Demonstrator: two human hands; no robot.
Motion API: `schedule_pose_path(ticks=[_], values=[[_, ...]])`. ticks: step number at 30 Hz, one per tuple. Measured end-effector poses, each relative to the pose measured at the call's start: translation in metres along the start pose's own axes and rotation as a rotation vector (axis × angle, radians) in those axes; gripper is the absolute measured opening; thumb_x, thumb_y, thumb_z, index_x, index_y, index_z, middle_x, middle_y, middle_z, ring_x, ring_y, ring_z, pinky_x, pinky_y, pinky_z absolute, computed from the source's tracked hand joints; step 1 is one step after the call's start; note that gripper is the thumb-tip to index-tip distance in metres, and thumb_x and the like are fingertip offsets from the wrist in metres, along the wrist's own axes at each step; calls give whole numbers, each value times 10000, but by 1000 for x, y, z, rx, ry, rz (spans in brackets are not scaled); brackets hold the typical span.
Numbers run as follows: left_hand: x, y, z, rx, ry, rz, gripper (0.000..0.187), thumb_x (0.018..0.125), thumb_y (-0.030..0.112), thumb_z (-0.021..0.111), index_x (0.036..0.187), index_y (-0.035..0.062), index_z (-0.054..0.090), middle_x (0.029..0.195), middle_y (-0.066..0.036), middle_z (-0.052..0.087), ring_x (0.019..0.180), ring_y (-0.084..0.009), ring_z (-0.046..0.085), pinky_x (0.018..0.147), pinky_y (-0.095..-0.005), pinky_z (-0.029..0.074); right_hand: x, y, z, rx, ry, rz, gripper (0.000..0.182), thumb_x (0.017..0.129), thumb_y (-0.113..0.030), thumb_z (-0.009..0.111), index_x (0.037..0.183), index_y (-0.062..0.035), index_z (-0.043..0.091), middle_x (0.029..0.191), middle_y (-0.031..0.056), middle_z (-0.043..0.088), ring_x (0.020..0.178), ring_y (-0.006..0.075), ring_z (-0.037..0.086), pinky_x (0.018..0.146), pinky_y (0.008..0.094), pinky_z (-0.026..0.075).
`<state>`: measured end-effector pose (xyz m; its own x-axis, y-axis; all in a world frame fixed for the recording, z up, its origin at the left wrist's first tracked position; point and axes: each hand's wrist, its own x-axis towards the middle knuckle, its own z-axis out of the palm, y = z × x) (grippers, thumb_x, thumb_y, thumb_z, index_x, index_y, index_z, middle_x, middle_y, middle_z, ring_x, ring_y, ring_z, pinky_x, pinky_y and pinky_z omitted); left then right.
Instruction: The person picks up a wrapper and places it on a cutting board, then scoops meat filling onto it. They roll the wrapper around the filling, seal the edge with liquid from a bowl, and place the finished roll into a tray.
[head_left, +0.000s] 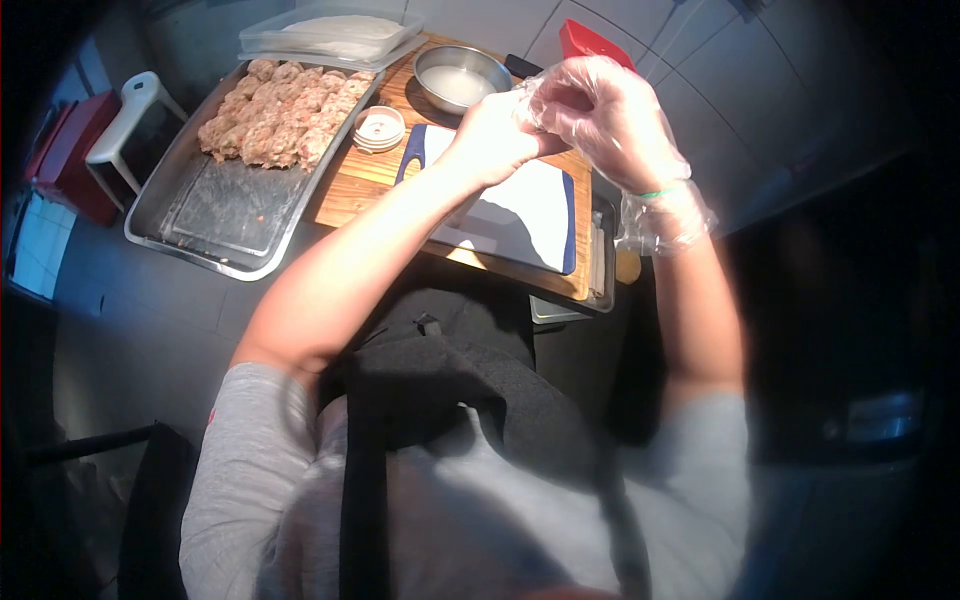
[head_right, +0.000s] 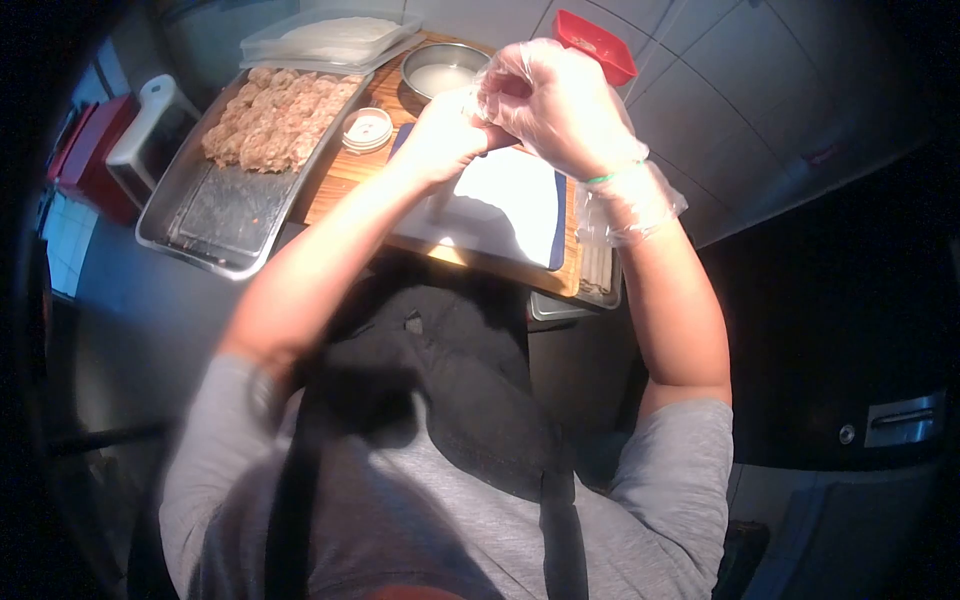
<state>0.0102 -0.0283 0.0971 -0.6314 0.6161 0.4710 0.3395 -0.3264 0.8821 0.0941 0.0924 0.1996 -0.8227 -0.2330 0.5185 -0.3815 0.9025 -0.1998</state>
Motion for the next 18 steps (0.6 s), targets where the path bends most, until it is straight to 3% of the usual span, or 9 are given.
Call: schedule_pose_path(ticks=[4, 8, 13, 15, 18], values=[[0, 0, -4, 38, -21, -17, 348, 839, 214, 737, 1151, 74, 673, 999, -79, 724, 944, -156, 670, 865, -304, 523, -8, 4, 1, -27, -9, -163, 168, 796, -88, 769, 956, -58, 726, 898, 106, 692, 862, 235, 707, 774, 328, 573], [-1, 5, -1, 154, -39, 71, 306, 821, 217, 725, 1087, 67, 694, 968, -92, 723, 903, -196, 680, 841, -322, 530, -5, 10, -8, 140, -134, 14, 191, 761, -39, 742, 951, -55, 734, 913, 107, 666, 859, 235, 688, 781, 341, 568], [0, 11, -5, 276, -62, 91, 298, 801, 259, 714, 1035, 73, 711, 979, -113, 719, 894, -256, 681, 834, -360, 533, -13, 9, -4, -160, -44, -155, 214, 763, -117, 771, 974, -92, 746, 995, 94, 665, 960, 274, 657, 880, 377, 538], [4, -3, -9, 301, -69, 210, 299, 802, 281, 708, 1022, 80, 714, 954, -113, 716, 892, -271, 679, 825, -375, 534, -25, 13, 5, -251, 66, -278, 220, 769, -149, 781, 984, -111, 752, 1049, 83, 669, 1012, 279, 640, 907, 386, 527], [12, -8, -14, 511, -102, 364, 288, 813, 316, 685, 987, 89, 716, 898, -114, 706, 881, -297, 675, 804, -400, 536, -37, 14, 10, -132, 72, -267, 230, 775, -175, 789, 1000, -134, 759, 1128, 79, 663, 1055, 287, 620, 915, 402, 525]])
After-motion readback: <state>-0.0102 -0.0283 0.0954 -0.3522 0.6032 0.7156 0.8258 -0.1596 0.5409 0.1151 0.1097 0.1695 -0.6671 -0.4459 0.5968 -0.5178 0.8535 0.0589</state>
